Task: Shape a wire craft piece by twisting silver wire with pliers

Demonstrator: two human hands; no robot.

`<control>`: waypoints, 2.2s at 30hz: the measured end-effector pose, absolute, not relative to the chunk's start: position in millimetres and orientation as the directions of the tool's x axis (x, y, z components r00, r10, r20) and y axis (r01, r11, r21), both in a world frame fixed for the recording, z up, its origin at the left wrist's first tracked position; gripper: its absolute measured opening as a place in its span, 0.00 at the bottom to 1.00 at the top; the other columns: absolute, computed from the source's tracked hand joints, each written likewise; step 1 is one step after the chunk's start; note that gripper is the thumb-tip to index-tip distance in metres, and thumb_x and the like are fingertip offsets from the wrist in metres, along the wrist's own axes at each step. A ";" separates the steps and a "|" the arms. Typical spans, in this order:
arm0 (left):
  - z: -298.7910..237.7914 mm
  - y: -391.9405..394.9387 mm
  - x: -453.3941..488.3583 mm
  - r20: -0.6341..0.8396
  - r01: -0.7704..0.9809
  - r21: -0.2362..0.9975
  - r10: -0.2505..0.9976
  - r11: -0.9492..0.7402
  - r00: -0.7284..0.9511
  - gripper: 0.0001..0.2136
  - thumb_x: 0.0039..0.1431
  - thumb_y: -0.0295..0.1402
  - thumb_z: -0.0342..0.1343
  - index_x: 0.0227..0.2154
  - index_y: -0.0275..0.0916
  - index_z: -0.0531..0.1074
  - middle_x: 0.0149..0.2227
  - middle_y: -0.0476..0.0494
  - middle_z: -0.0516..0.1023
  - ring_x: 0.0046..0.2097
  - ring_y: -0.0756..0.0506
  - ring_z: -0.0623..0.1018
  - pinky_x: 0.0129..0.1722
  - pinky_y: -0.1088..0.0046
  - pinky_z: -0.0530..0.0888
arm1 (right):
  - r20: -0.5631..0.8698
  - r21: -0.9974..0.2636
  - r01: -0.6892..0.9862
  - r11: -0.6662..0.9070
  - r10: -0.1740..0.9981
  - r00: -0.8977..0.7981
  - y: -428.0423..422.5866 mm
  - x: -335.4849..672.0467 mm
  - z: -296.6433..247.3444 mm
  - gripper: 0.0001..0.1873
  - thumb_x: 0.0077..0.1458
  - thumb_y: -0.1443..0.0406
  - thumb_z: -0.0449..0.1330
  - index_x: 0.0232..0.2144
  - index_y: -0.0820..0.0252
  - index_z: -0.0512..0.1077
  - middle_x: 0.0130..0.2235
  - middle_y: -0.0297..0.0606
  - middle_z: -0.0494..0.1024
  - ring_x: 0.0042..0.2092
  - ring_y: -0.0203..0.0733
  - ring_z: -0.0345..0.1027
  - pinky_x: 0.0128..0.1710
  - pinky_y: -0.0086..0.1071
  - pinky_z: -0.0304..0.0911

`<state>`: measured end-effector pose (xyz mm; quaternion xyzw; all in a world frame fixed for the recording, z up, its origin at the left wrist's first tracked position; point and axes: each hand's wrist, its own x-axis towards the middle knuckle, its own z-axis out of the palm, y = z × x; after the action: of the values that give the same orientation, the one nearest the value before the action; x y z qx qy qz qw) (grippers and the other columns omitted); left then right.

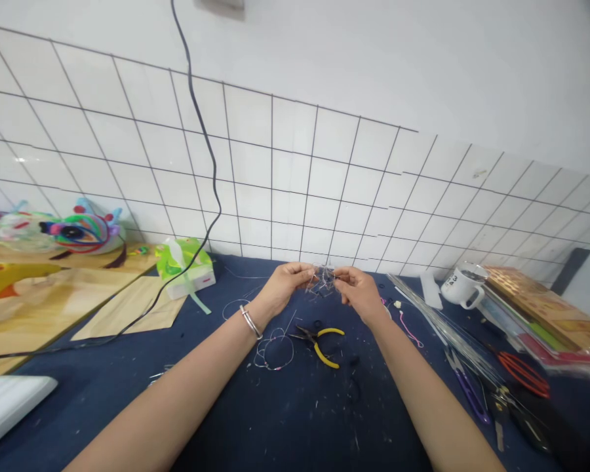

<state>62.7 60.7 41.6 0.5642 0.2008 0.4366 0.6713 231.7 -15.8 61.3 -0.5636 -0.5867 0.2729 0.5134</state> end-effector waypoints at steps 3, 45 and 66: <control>47.1 63.1 58.8 0.249 -0.343 0.936 0.838 -0.079 0.486 0.10 0.47 0.35 0.59 0.30 0.34 0.74 0.30 0.42 0.76 0.31 0.49 0.72 0.33 0.73 0.66 | 0.313 -0.903 0.360 0.234 0.933 0.180 -15.9 236.4 64.2 0.13 0.46 0.60 0.56 0.35 0.58 0.69 0.26 0.30 0.70 0.18 0.27 0.58 0.16 0.23 0.53; 25.1 96.8 46.5 0.198 -0.334 0.938 0.934 -0.093 0.298 0.10 0.44 0.33 0.58 0.32 0.35 0.72 0.32 0.43 0.74 0.32 0.50 0.71 0.32 0.73 0.66 | 0.188 -0.804 0.595 -0.008 0.945 0.266 50.6 269.8 15.7 0.23 0.42 0.60 0.56 0.43 0.60 0.66 0.22 0.29 0.68 0.21 0.33 0.60 0.20 0.26 0.54; 74.6 67.6 15.3 0.292 -0.444 0.883 0.920 -0.154 0.261 0.10 0.46 0.33 0.58 0.33 0.35 0.71 0.35 0.43 0.73 0.33 0.51 0.73 0.29 0.76 0.67 | 0.178 -0.370 0.924 0.093 0.984 -0.027 -33.0 237.5 3.8 0.12 0.47 0.65 0.55 0.36 0.55 0.72 0.35 0.37 0.74 0.37 0.39 0.67 0.38 0.31 0.59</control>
<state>15.3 67.6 74.6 0.5116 0.2327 0.5617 0.6071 237.5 -33.0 3.8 -0.6692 -0.7127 0.0758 0.1959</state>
